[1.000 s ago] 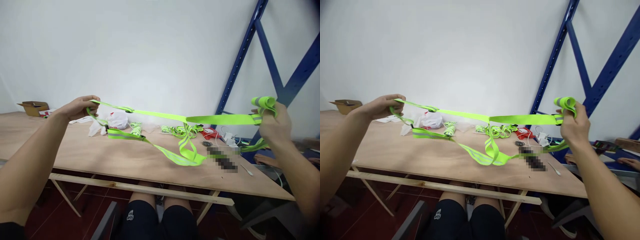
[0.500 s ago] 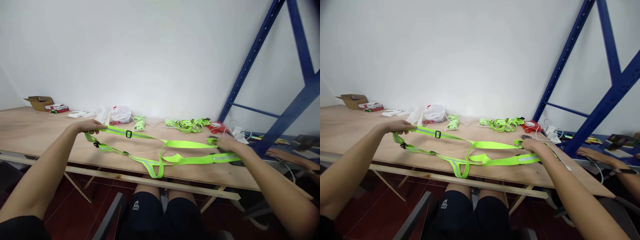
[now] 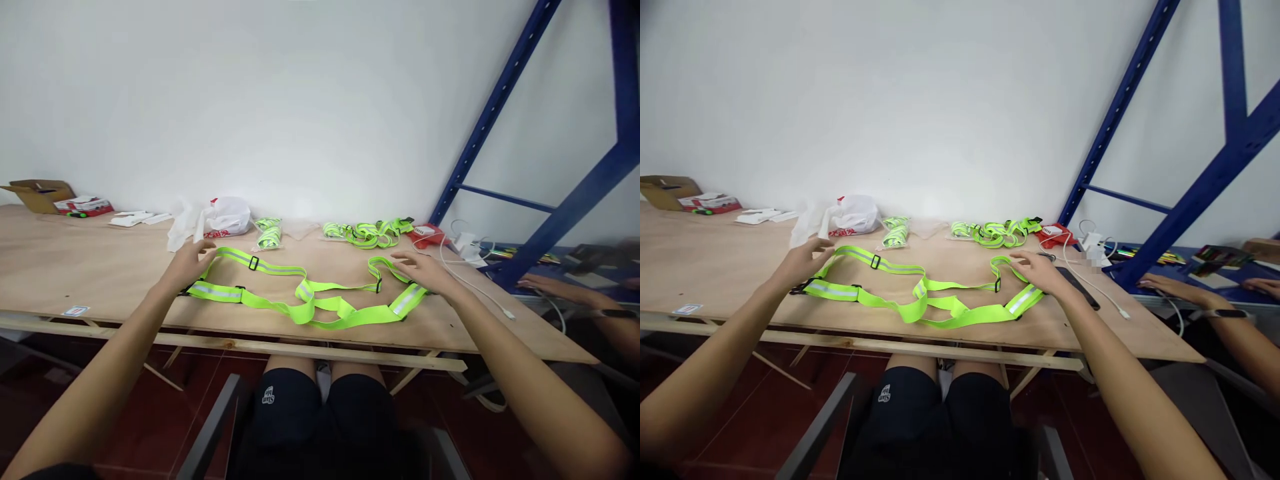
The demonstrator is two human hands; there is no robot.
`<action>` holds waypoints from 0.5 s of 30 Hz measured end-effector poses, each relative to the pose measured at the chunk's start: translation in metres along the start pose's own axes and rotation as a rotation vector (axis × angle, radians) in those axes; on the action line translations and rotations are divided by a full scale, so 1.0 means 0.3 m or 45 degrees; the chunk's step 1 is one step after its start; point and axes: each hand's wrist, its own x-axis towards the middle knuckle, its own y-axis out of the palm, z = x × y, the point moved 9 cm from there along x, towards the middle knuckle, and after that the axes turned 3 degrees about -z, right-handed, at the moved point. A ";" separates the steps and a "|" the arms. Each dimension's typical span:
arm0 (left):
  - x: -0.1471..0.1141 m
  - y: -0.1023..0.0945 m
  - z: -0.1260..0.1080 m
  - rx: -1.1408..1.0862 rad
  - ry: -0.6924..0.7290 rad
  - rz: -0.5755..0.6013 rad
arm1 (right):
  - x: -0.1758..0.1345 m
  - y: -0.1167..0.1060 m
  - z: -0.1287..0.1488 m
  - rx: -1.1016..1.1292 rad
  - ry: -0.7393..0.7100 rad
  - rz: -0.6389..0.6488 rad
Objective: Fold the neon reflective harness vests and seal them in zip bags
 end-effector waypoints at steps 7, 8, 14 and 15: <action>-0.324 0.164 -0.113 -0.070 0.225 0.395 | -0.336 0.157 0.092 -0.075 -0.088 0.233; -0.333 0.183 -0.103 -0.065 0.206 0.419 | -0.359 0.180 0.087 -0.088 -0.081 0.264; -0.296 0.224 0.011 0.119 0.111 0.378 | -0.384 0.230 0.021 -0.268 -0.065 0.280; -0.295 0.223 0.029 0.178 0.097 0.354 | -0.388 0.235 0.008 -0.305 -0.053 0.285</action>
